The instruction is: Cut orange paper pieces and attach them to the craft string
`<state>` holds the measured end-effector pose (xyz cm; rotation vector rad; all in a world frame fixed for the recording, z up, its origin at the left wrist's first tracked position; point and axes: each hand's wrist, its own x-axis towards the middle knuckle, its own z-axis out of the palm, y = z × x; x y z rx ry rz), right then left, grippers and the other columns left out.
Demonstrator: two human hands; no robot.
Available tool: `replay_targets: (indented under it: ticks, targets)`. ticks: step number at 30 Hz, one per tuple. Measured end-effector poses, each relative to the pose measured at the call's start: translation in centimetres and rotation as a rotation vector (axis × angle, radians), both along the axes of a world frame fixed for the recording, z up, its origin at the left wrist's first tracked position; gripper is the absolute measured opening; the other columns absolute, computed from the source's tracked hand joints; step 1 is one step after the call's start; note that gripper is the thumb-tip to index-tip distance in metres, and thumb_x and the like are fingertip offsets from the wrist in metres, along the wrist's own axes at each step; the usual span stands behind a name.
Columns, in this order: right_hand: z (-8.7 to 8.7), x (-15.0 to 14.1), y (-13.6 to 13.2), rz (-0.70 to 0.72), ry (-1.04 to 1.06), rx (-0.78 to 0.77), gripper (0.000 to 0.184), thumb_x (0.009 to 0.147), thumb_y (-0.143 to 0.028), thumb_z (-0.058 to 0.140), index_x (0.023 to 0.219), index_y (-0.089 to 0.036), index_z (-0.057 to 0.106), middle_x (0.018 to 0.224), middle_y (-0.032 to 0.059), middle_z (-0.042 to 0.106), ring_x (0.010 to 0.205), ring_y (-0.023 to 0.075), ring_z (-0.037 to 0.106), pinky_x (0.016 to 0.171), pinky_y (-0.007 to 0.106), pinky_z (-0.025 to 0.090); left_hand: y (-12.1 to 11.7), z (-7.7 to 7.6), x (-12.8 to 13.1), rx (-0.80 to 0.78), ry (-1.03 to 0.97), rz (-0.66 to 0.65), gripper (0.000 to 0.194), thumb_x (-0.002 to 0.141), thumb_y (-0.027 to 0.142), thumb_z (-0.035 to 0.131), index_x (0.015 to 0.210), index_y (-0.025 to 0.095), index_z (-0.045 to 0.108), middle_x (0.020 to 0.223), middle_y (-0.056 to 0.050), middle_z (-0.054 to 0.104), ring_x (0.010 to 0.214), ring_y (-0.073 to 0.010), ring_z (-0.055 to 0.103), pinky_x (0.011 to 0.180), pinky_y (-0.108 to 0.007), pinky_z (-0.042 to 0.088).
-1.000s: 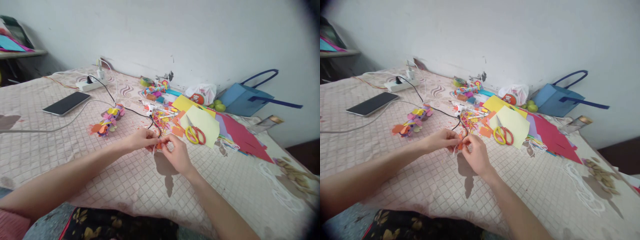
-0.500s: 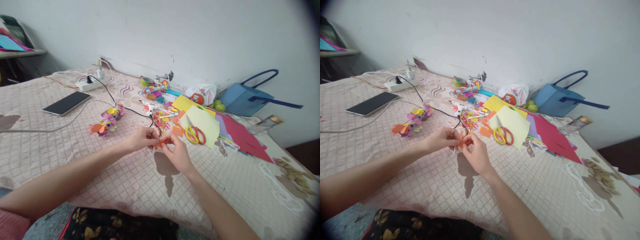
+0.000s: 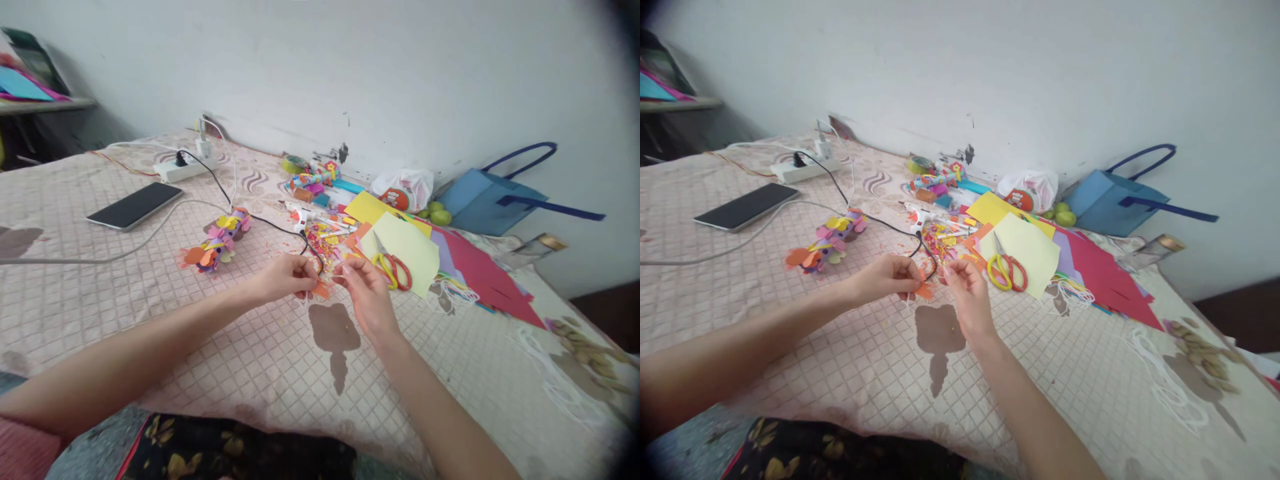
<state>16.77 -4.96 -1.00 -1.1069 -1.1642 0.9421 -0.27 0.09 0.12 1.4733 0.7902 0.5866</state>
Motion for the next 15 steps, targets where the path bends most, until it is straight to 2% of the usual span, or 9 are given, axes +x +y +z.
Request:
replay_targets:
  ticks: [4,10,13,15]
  targets:
    - [0.4,1.5,0.7,-0.133,0.089,0.109,0.015,0.077,-0.033,0.063,0.077,-0.021,0.055,0.073,-0.0015,0.055,0.070,0.0123,0.054,0.075,0.032,0.046,0.1,-0.1,0.0,-0.032,0.018,0.007,0.008,0.072,0.013,0.062,0.070,0.011,0.055,0.053,0.001,0.061,0.049,-0.0071,0.057,0.049,-0.017,0.046]
    - [1.9,5.9,1.5,-0.312,0.107,0.272,0.028,0.080,-0.042,0.059,0.067,-0.022,0.044,0.060,-0.0058,0.043,0.055,0.0095,0.046,0.063,0.027,0.046,0.2,0.2,-0.2,-0.051,0.051,0.015,0.008,0.072,0.015,0.063,0.070,0.011,0.055,0.055,0.001,0.062,0.050,-0.0071,0.058,0.049,-0.017,0.046]
    - [2.1,7.3,1.7,-0.356,0.171,0.267,0.041,0.084,-0.050,0.049,0.058,-0.022,0.035,0.049,-0.0082,0.029,0.044,0.0091,0.035,0.052,0.025,0.043,0.3,0.1,-0.3,-0.061,0.052,0.013,0.009,0.071,0.017,0.064,0.070,0.011,0.056,0.055,0.001,0.062,0.050,-0.0071,0.058,0.049,-0.016,0.047]
    - [1.7,7.2,1.7,-0.313,0.175,0.183,0.046,0.085,-0.052,0.046,0.054,-0.022,0.032,0.045,-0.0086,0.025,0.040,0.0090,0.031,0.047,0.024,0.041,0.4,0.0,-0.4,-0.069,0.050,0.010,0.010,0.070,0.018,0.064,0.070,0.012,0.056,0.055,0.001,0.062,0.050,-0.0071,0.058,0.048,-0.017,0.046]
